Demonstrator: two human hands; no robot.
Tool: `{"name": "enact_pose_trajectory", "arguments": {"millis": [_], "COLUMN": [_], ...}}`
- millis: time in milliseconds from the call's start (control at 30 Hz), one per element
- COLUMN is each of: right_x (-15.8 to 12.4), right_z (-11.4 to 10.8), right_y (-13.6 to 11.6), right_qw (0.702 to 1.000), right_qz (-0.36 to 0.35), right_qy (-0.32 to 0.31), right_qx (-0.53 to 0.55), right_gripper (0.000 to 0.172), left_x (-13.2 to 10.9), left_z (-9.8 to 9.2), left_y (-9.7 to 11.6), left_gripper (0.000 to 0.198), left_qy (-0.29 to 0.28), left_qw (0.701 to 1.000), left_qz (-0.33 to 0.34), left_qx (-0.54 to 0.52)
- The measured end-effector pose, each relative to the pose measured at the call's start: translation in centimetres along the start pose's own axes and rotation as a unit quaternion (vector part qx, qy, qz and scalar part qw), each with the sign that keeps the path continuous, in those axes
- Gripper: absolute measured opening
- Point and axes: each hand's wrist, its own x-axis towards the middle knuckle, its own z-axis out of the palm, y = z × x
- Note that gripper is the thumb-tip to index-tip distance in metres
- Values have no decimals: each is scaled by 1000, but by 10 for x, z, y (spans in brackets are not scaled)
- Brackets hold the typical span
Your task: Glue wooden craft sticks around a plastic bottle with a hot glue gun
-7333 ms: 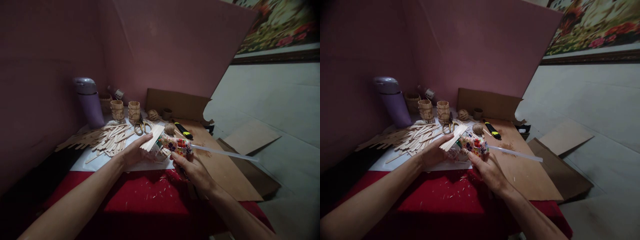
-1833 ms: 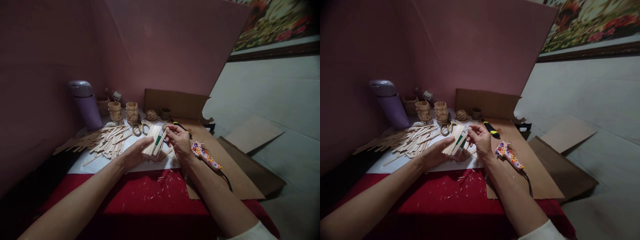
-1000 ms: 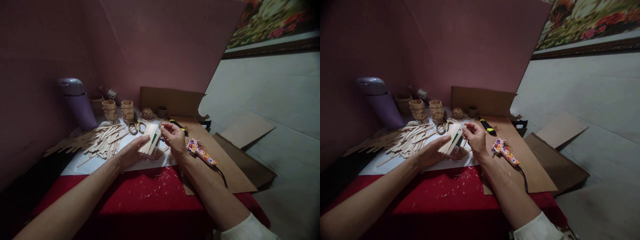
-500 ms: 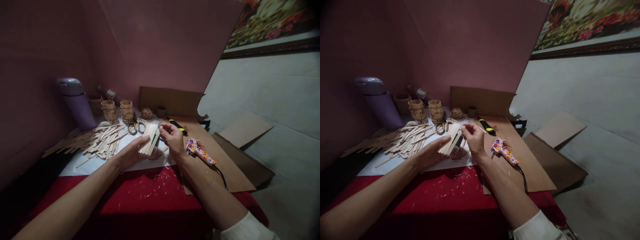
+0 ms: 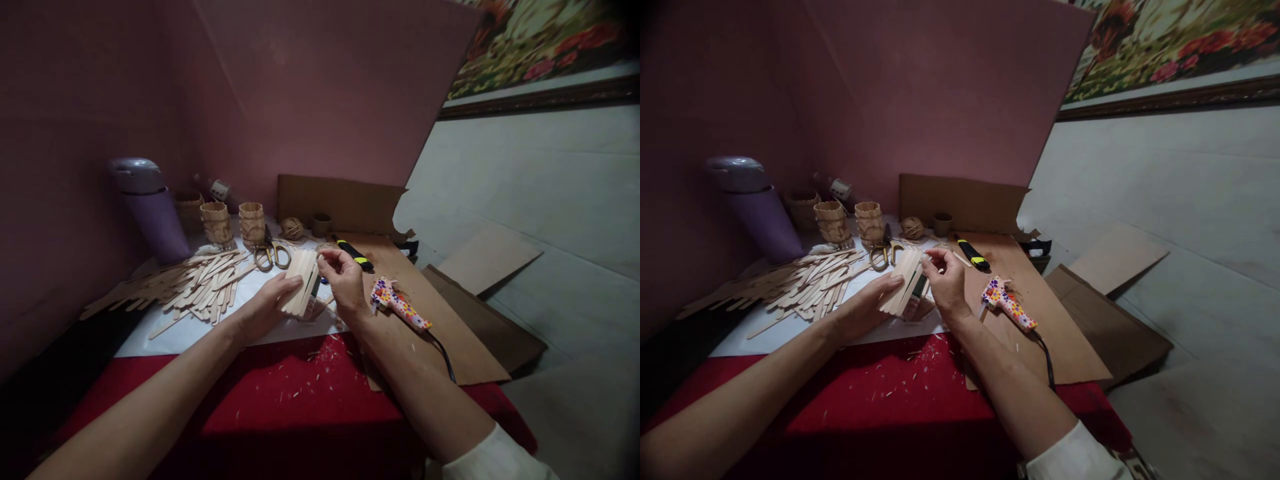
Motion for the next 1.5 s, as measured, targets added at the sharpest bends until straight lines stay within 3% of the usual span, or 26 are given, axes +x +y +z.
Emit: {"name": "enact_pose_trajectory", "arguments": {"millis": [467, 733, 1067, 1233, 1333, 1500], "right_x": [-1, -3, -3, -9, -16, -28], "right_z": [2, 3, 5, -2, -7, -10], "right_y": [-1, 3, 2, -5, -14, -17], "right_qw": [1000, 999, 998, 988, 968, 929], "right_qz": [-2, -16, -34, -116, -186, -260], "right_qy": [-2, -1, -16, -24, -96, -167], "right_qx": [-10, -34, -48, -95, -139, -206], "right_gripper": [26, 22, 28, 27, 22, 33], "left_x": [4, 5, 4, 3, 1, -1], "left_z": [0, 0, 4, 3, 2, 2], "left_y": [-3, -5, -5, 0, 5, 8], "left_gripper": [38, 41, 37, 32, 30, 30], "left_qy": [26, 4, 32, 65, 85, 148], "left_qw": [1000, 1000, 999, 998, 996, 986], "left_qz": [8, 4, 10, 16, 15, 35], "left_qx": [12, 0, 21, -17, -37, -66]}}
